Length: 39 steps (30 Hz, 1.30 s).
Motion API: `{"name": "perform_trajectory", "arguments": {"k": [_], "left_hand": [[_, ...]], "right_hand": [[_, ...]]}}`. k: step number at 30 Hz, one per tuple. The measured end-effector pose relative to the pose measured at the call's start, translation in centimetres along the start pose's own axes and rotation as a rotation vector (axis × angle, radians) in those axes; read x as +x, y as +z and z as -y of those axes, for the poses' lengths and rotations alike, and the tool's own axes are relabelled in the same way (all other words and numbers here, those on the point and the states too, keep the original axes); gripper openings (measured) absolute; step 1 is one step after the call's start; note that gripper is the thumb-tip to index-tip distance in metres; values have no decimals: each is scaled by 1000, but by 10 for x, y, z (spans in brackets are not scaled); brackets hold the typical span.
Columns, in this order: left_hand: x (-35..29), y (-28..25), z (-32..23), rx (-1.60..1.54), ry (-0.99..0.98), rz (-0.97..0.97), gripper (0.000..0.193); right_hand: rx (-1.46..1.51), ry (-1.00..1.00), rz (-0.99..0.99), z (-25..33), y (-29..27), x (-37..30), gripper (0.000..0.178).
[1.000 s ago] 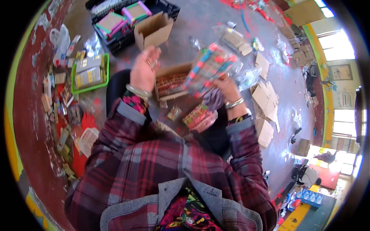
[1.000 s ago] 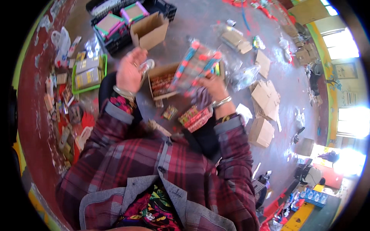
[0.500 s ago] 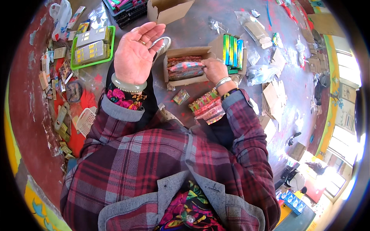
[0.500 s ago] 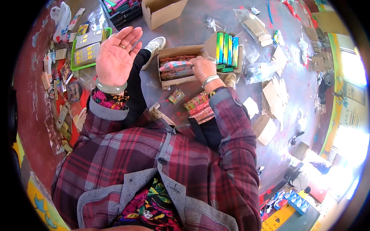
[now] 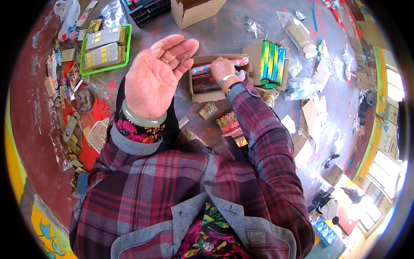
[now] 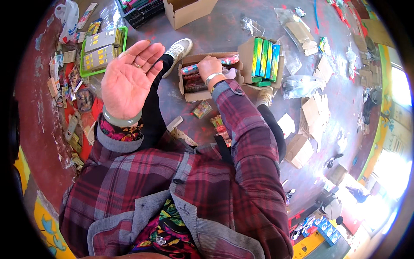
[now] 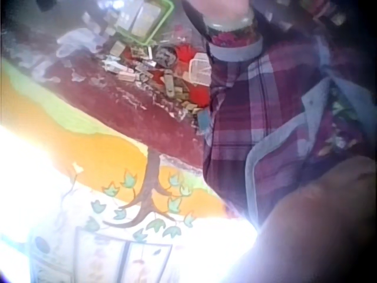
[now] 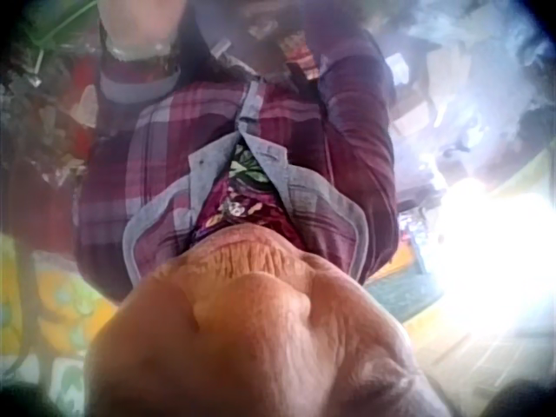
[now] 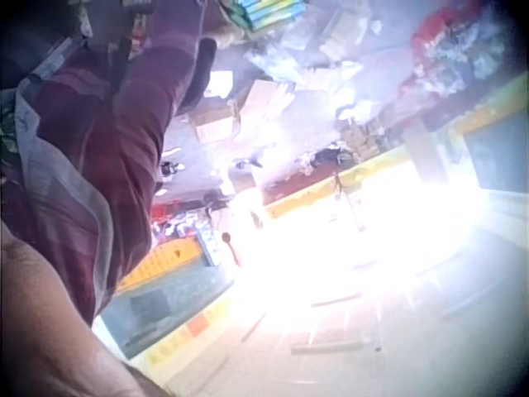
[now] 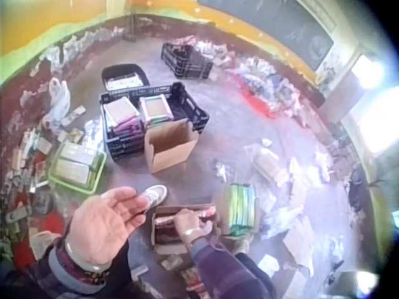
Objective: The person sits on the floor and sorts small packaged items from a cardboard box. They pick up each item, wipe it with a cloth, and place it back into the box. The person handles items one at a time, including colorful packages and small cards.
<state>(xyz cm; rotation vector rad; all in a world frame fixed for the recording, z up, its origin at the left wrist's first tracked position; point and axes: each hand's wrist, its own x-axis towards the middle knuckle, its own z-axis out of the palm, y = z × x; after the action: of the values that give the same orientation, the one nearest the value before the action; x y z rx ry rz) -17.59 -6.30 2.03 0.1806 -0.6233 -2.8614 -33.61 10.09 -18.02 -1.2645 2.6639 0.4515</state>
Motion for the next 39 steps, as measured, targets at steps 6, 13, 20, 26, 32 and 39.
{"name": "perform_trajectory", "arguments": {"k": [6,13,20,26,32,39], "left_hand": [[6,-1,7,3,-25,-15,49],[11,1,11,25,-41,-5,49],[11,2,14,30,-34,5,50],[13,-2,21,27,-79,49,50],[10,9,27,100,-102,-29,48],[6,0,35,71,-185,99,49]], "right_hand": [[46,0,104,-11,32,19,17],[135,77,-65,-16,59,22,14],[374,227,-113,-7,28,-13,18],[490,260,48,-14,58,-9,36],[792,-32,170,-89,20,-17,26],[1095,333,-113,-221,-109,-197,25]]}}
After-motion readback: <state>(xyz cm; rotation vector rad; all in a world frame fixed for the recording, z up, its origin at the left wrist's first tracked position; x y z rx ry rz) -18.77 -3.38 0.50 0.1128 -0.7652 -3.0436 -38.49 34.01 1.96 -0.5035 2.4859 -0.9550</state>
